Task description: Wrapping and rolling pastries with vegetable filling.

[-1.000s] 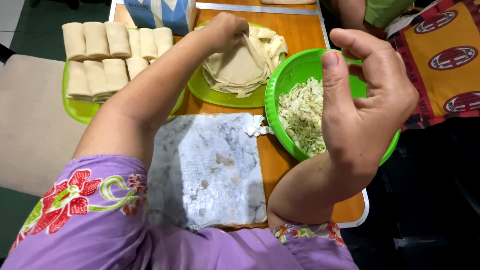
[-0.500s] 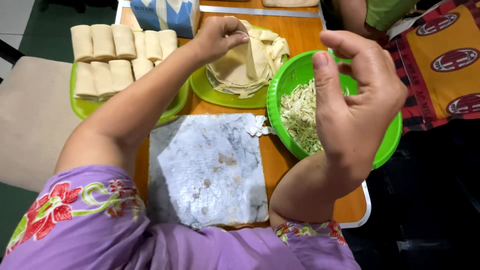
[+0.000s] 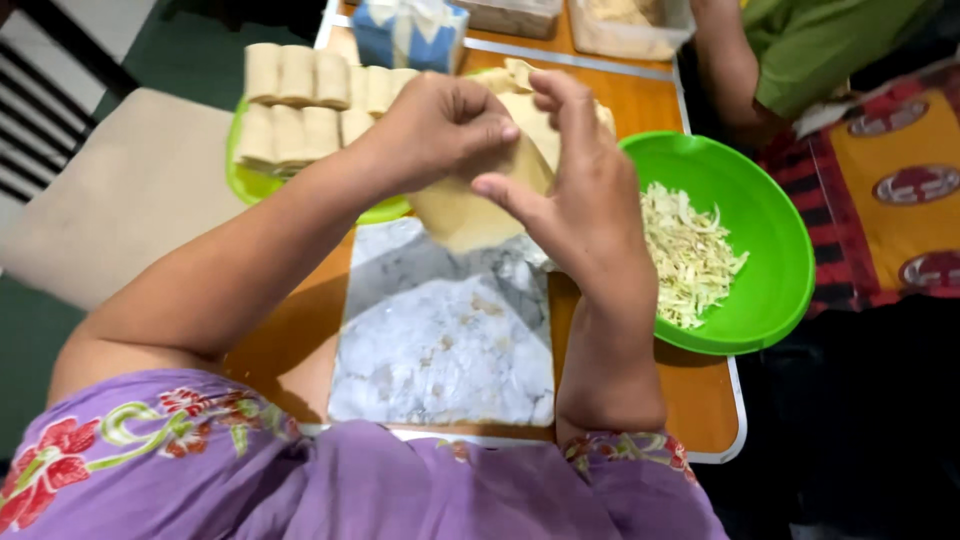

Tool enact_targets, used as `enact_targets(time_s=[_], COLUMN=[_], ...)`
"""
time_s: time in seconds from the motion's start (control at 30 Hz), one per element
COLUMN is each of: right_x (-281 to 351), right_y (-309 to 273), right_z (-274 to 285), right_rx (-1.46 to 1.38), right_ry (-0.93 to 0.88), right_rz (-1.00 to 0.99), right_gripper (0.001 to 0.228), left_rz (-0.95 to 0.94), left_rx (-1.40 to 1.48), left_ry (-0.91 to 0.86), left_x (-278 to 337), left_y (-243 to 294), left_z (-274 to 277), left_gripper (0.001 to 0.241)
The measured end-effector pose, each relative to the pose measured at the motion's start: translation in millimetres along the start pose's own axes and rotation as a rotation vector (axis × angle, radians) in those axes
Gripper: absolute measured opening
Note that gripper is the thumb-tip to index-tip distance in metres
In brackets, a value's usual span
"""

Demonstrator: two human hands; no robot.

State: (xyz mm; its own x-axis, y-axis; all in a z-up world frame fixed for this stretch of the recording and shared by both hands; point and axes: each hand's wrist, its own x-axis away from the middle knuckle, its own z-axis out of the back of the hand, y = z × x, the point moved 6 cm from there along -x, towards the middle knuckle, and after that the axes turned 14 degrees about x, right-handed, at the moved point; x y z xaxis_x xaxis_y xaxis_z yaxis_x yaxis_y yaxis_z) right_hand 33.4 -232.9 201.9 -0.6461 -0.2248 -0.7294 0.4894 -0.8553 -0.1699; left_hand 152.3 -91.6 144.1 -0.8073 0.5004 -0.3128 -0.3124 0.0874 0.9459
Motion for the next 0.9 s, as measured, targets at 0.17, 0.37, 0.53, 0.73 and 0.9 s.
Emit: enact_targets(time_s=[0.17, 0.37, 0.53, 0.73, 0.9], right_x=[1, 7, 12, 18, 19], right_y=[-5, 23, 23, 37, 43], right_z=[-43, -78, -74, -68, -59], right_rx=[-0.375, -0.771, -0.775, -0.809, -0.984], right_ry=[-0.379, -0.451, -0.516, -0.427, -0.281], right_rz=[-0.205, -0.255, -0.327, -0.405, -0.416], right_gripper=[0.071, 0.019, 0.013, 0.014, 0.019], left_rz=[0.078, 0.152, 0.282, 0.321, 0.148], left_rx=[0.006, 0.418, 0.686, 0.703, 0.595], left_ry=[-0.014, -0.018, -0.062, 0.014, 0.042], left_x=[48, 93, 113, 100, 79], left_y=[27, 9, -45, -46, 5], left_z=[8, 16, 11, 20, 23], left_gripper=[0.02, 0.044, 0.045, 0.029, 0.026])
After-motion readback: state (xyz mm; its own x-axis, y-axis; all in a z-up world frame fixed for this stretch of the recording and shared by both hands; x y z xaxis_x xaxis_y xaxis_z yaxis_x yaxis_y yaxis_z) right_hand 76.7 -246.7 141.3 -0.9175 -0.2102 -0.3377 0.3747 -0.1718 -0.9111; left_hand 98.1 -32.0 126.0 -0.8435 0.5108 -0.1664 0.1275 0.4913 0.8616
